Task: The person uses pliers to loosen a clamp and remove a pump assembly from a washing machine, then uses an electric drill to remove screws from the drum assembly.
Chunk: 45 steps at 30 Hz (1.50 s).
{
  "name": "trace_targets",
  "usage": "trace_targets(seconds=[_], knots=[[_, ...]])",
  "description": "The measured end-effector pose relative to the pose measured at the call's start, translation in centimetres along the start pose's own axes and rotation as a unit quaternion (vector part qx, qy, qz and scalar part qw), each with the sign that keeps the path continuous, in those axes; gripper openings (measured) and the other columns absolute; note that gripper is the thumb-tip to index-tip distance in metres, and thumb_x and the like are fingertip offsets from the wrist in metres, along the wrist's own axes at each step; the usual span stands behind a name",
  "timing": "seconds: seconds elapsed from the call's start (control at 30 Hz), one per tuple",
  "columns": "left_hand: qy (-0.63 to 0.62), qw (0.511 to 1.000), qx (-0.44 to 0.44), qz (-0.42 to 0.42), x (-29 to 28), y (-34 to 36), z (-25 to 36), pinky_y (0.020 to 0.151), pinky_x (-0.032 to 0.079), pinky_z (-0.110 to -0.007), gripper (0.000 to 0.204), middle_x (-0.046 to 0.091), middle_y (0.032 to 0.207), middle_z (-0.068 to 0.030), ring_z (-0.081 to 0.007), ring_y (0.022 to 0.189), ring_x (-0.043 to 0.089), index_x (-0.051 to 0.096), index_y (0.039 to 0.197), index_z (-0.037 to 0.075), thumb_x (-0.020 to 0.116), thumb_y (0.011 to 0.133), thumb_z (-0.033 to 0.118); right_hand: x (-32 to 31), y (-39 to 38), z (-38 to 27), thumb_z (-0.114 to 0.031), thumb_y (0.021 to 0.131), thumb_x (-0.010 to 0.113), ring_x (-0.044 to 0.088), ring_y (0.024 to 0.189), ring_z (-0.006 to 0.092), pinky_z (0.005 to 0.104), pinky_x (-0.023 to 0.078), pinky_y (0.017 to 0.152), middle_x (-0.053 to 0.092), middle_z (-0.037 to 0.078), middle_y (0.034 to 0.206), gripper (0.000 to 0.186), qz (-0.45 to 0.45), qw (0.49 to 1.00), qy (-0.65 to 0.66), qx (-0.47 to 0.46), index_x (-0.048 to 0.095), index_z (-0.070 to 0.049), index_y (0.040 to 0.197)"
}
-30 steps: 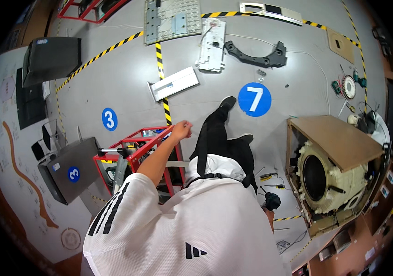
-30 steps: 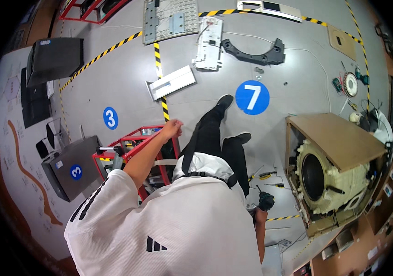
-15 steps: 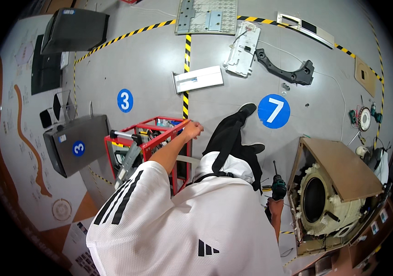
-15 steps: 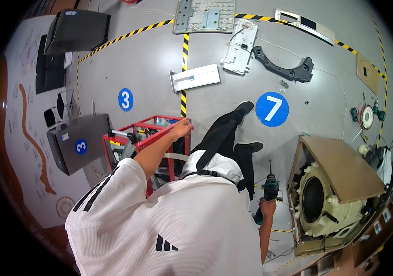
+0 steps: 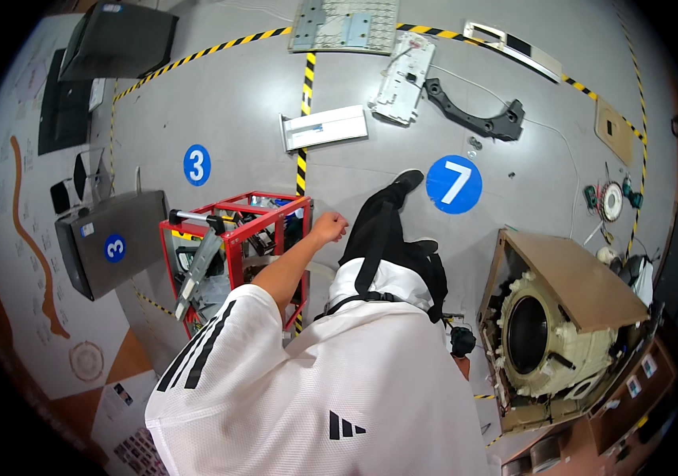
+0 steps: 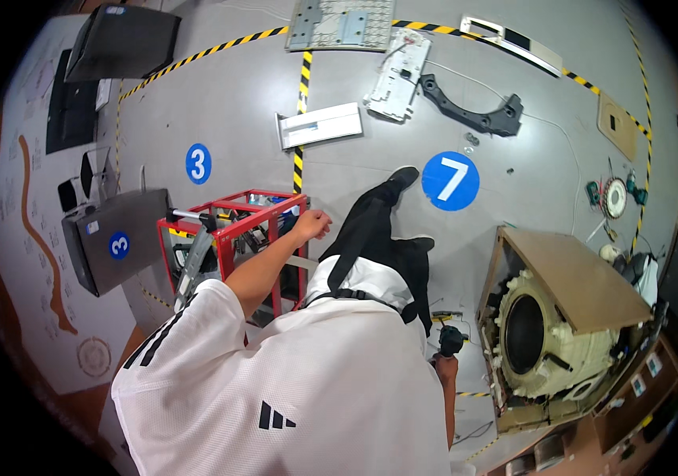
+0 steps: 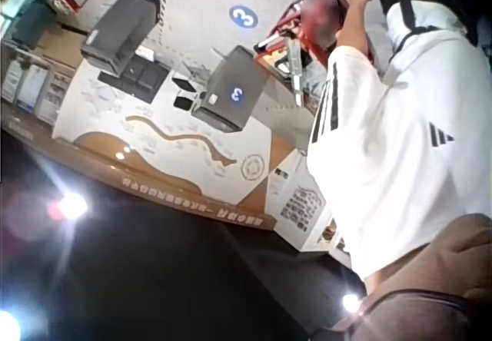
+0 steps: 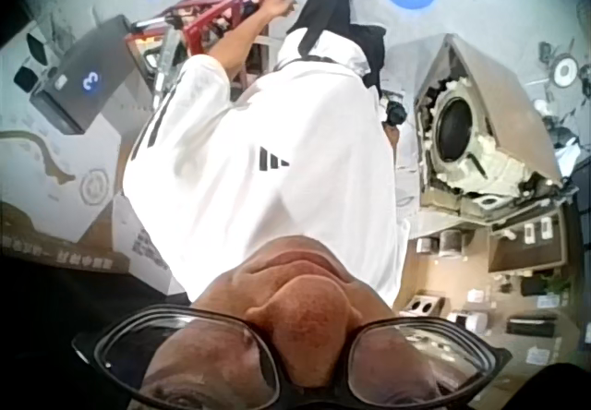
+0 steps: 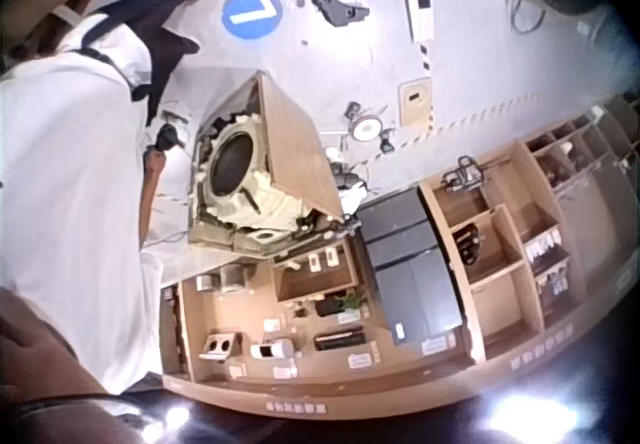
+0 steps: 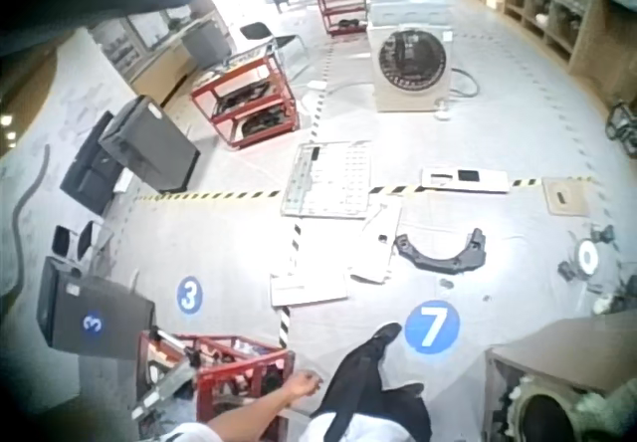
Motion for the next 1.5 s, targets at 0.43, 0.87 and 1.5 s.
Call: trace_targets(seconds=[0.43,0.87,1.5], knots=[[0.018,0.998,-0.036,-0.054,2.6,-0.2,-0.5,0.054,0.055,-0.032,0.017,0.06,0.076,-0.0115,-0.0206,0.06,0.062,0.053,0.1,-0.001,0.045,0.087,0.007,1.9,-3.6,0.7,-0.028,0.064,0.066,0.065,0.075,0.0284,0.0375,0.049,0.064,0.066,0.016,0.076,0.03,0.047,0.989,0.1,0.102,0.065,-0.002,0.077],[0.057,0.996,0.005,-0.065,3.6,-2.8,2.5,0.043,0.049,-0.026,0.025,0.064,0.077,-0.0115,-0.014,0.045,0.056,0.051,0.106,-0.001,0.057,0.084,0.01,11.0,0.7,10.4,-0.024,0.062,0.066,0.066,0.077,0.028,0.0383,0.048,0.067,0.066,0.018,0.08,0.033,-0.006,0.985,0.122,0.123,0.066,0.002,0.082],[0.089,0.992,0.043,-0.077,5.4,-0.5,5.2,0.054,0.053,-0.027,0.026,0.064,0.088,-0.0109,-0.0156,0.059,0.061,0.052,0.107,-0.001,0.053,0.081,0.002,2.8,-0.8,2.1,-0.015,0.066,0.063,0.062,0.058,0.0187,0.0322,0.049,0.056,0.063,0.01,0.068,0.017,0.069,0.962,0.246,0.097,0.06,-0.001,0.077]])
Point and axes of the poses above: each hand's wrist, its own y-axis towards the middle knuckle, its own x-axis out of the palm, z = x × y, the point moved 7 cm from there along y, towards the middle knuckle
